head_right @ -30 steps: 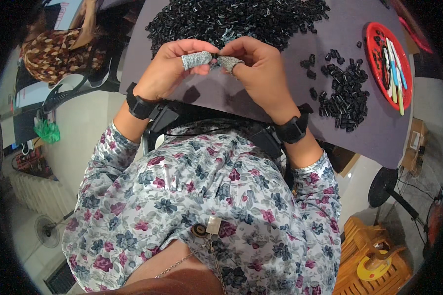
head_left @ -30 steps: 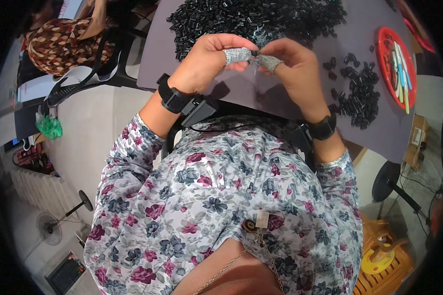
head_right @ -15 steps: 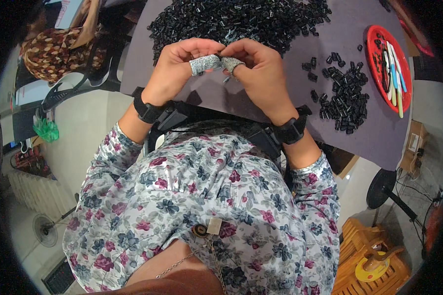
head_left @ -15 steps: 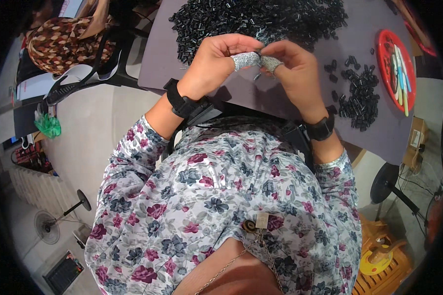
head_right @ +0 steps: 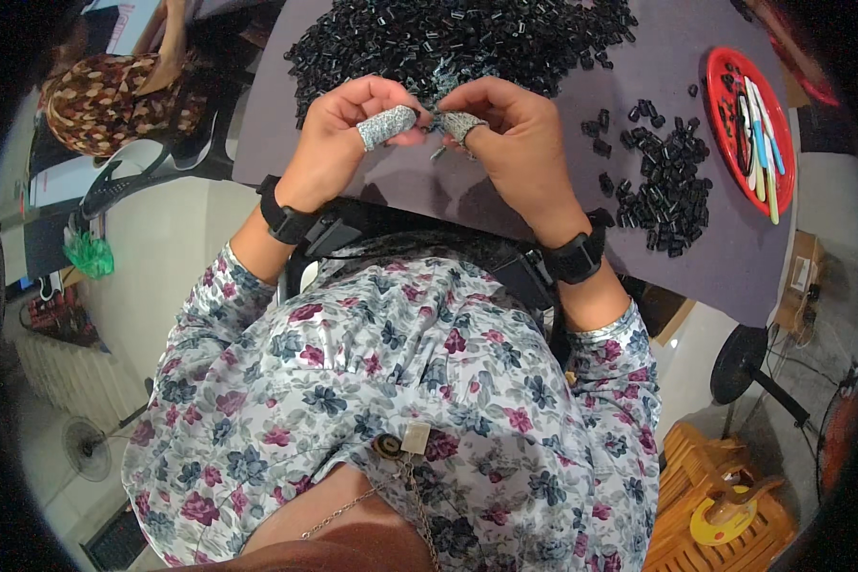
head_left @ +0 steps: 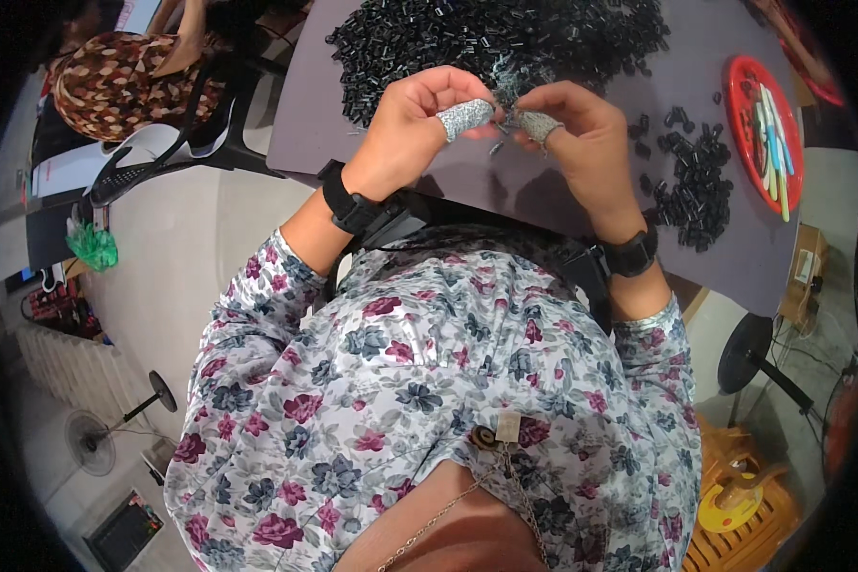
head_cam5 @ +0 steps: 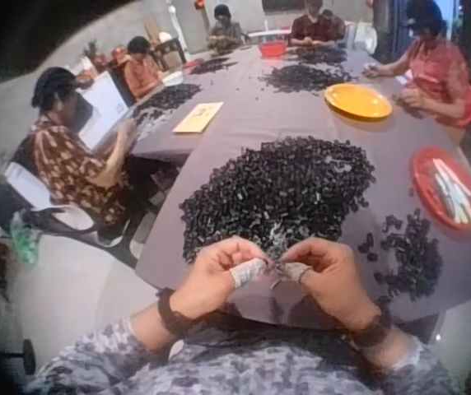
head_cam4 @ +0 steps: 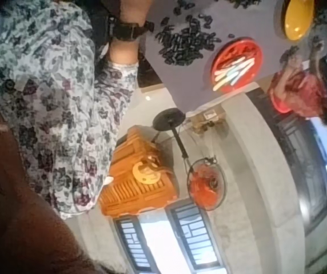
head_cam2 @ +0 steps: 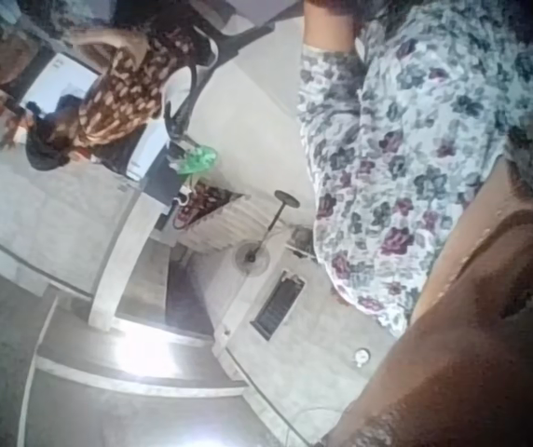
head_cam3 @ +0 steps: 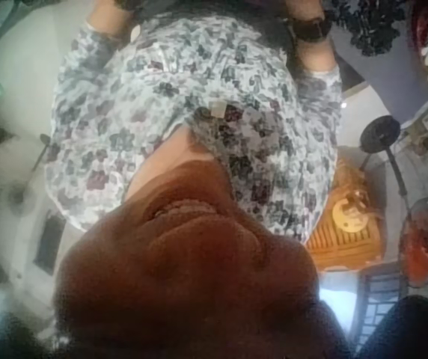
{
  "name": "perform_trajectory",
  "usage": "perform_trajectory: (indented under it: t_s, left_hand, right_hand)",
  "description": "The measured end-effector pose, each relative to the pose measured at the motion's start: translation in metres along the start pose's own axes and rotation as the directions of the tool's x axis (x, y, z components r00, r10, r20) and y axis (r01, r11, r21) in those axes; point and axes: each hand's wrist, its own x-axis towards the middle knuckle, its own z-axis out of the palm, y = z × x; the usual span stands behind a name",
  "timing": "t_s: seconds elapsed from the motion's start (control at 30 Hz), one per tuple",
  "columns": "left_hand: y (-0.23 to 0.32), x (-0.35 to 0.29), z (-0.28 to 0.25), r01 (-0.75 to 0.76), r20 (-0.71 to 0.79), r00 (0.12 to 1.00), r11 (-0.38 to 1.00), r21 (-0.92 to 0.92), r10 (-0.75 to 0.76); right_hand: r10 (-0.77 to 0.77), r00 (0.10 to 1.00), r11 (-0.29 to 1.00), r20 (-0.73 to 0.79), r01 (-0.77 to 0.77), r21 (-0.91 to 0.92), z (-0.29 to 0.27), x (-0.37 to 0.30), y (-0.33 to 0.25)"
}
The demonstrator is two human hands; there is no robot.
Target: Sorting small black plastic components on a table in a manufacturing facility.
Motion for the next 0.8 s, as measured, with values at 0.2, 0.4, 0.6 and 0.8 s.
perform_trajectory:
  t_s: [0.2, 0.4, 0.6, 0.8]
  left_hand:
    - [0.0057, -0.0046, 0.0027, -0.015, -0.023, 1.000, 0.992, 0.126, 0.018]
    - [0.0032, -0.0036, -0.0007, -0.007, 0.050, 0.999, 0.997, 0.081, 0.003]
    - [0.0058, -0.0072, 0.0001, 0.042, 0.058, 0.997, 0.989, 0.144, -0.051]
    - [-0.0007, -0.0093, 0.0017, 0.050, 0.075, 0.995, 0.979, 0.196, -0.066]
  right_hand:
    - [0.021, 0.998, 0.999, 0.056, -0.019, -0.041, -0.0051, -0.0010, 0.0000]
    - [0.007, 0.992, 1.000, 0.125, -0.008, 0.008, -0.0023, 0.0028, -0.0026]
    - [-0.004, 0.990, 0.999, 0.143, 0.009, -0.040, -0.0018, 0.0020, 0.0021]
    - [0.072, 0.984, 0.992, 0.166, -0.053, -0.116, -0.0017, -0.0004, -0.0015]
